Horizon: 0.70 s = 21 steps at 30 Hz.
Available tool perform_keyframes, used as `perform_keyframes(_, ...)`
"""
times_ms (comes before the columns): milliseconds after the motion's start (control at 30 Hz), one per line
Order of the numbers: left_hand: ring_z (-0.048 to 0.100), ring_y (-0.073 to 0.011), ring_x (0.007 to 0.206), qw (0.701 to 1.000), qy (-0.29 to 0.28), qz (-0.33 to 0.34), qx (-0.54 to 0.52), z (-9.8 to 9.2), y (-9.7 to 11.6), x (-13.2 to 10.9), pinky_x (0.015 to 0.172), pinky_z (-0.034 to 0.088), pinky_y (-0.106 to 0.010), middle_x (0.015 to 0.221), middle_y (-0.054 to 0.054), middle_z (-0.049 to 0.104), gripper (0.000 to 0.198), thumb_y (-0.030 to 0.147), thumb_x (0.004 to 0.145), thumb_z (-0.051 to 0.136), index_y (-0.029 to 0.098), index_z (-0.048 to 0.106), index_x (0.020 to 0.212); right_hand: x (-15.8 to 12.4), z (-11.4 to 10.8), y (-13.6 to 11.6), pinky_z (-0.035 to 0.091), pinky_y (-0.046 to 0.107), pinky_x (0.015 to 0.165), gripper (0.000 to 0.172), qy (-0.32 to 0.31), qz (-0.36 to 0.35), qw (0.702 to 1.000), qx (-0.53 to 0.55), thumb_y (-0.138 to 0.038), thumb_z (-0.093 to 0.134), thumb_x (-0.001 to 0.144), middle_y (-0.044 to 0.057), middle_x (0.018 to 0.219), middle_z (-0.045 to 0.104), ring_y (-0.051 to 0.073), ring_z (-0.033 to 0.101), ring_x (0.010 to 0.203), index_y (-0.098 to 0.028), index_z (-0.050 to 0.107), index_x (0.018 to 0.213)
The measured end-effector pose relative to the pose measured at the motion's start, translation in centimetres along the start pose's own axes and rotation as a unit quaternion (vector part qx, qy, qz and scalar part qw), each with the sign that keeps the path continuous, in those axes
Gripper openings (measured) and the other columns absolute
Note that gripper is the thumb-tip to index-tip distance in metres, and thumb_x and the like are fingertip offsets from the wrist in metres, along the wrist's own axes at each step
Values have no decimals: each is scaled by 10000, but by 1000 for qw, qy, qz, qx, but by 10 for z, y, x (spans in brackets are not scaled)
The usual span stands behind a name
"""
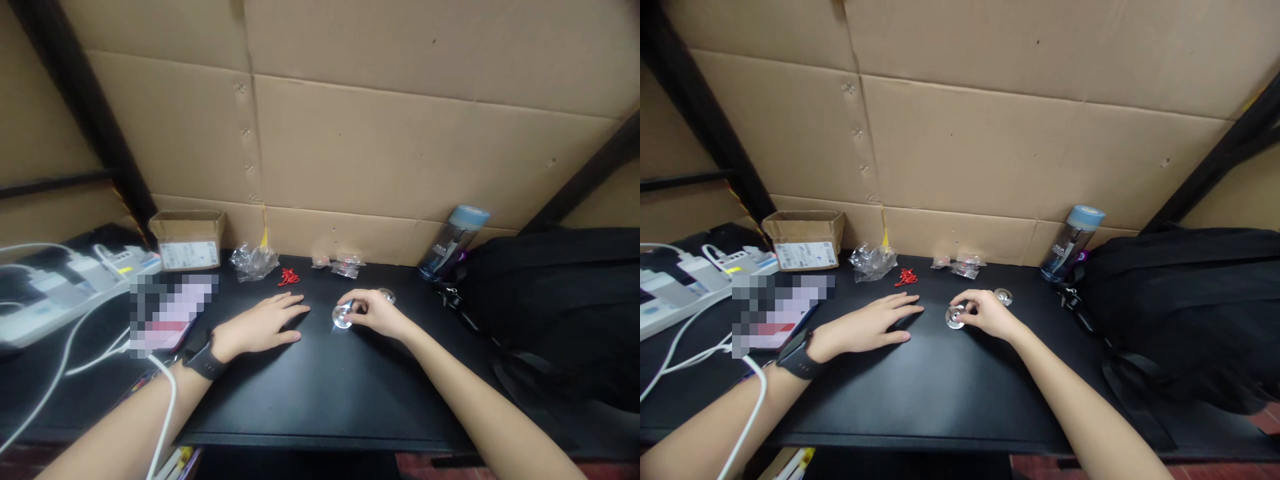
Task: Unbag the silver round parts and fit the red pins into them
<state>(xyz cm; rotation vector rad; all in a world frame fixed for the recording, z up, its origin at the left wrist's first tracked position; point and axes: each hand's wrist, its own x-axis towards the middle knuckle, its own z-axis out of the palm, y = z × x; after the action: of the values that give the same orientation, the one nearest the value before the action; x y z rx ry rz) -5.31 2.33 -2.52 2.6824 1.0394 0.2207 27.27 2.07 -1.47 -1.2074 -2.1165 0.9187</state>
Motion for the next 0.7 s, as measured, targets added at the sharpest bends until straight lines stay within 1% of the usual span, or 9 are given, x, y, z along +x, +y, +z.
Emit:
perform_keyframes(100, 332, -342, 1547, 1000, -7, -4, 0, -1, 1, 1, 1258, 302, -528, 1665, -76, 377, 611, 543, 981, 591, 346, 476, 1548, 0, -1, -3, 483, 272, 696, 328, -2, -14, 999, -31, -310, 854, 775, 35, 926, 762, 146, 639, 710, -188, 775, 1068)
perform_keyframes(200, 327, -344, 1549, 1000, -10, -4, -5, -1, 0, 1, 1262, 294, -527, 1666, -80, 374, 615, 543, 980, 593, 337, 478, 1548, -1, -2, -5, 488, 273, 721, 418, -7, -30, 999, -41, -331, 907, 716, 40, 1023, 764, 148, 645, 742, -202, 772, 1090)
perform_keyframes(267, 328, -345, 1548, 1000, -5, -1, -10, 1, -1, 1, 1262, 292, -527, 1665, -76, 376, 613, 546, 980, 594, 343, 478, 1547, -1, -3, -6, 493, 275, 745, 449, -14, -44, 998, -52, -340, 924, 696, 40, 1064, 761, 155, 650, 774, -216, 771, 1099)
perform_keyframes(367, 327, -343, 1549, 1000, 1, 5, -10, 2, -3, 0, 1260, 293, -526, 1666, -70, 376, 613, 558, 985, 581, 352, 468, 1551, -2, -4, -10, 501, 287, 788, 397, -27, -57, 995, -74, -322, 907, 719, 36, 1069, 759, 172, 659, 829, -236, 779, 1084)
perform_keyframes(467, 337, -342, 1545, 1000, -2, 6, -2, 1, -3, 0, 1256, 299, -518, 1663, -77, 382, 619, 561, 984, 578, 342, 468, 1552, -3, -4, -12, 511, 312, 866, 346, -24, -70, 994, -83, -259, 875, 736, 42, 1073, 749, 204, 675, 942, -244, 782, 1070)
perform_keyframes(500, 357, -342, 1534, 1000, 2, 8, 0, 0, -2, 0, 1252, 307, -512, 1655, -81, 398, 614, 555, 979, 589, 333, 484, 1542, -3, -3, -12, 512, 321, 898, 343, -19, -78, 993, -84, -226, 859, 734, 46, 1083, 741, 213, 676, 983, -243, 782, 1068)
perform_keyframes(567, 446, -330, 1479, 1000, 22, 15, -2, -4, 1, 1, 1225, 355, -477, 1605, -93, 474, 567, 525, 974, 607, 306, 545, 1493, -4, -2, -12, 515, 337, 948, 362, -10, -93, 992, -87, -158, 826, 715, 58, 1103, 719, 223, 676, 1025, -237, 784, 1066)
perform_keyframes(633, 568, -296, 1362, 998, 54, 19, -7, -7, 4, 3, 1162, 427, -419, 1490, -97, 591, 470, 479, 989, 592, 275, 615, 1412, -4, 0, -12, 520, 349, 968, 405, -3, -101, 990, -94, -114, 803, 678, 65, 1104, 698, 230, 678, 1025, -232, 784, 1064)
perform_keyframes(700, 636, -274, 1239, 996, 87, 5, 2, -9, 5, 5, 1088, 479, -391, 1354, -94, 669, 391, 444, 1008, 554, 253, 656, 1334, -4, 0, -12, 526, 355, 960, 436, 5, -106, 989, -105, -96, 797, 640, 63, 1096, 684, 237, 680, 1010, -232, 782, 1053)
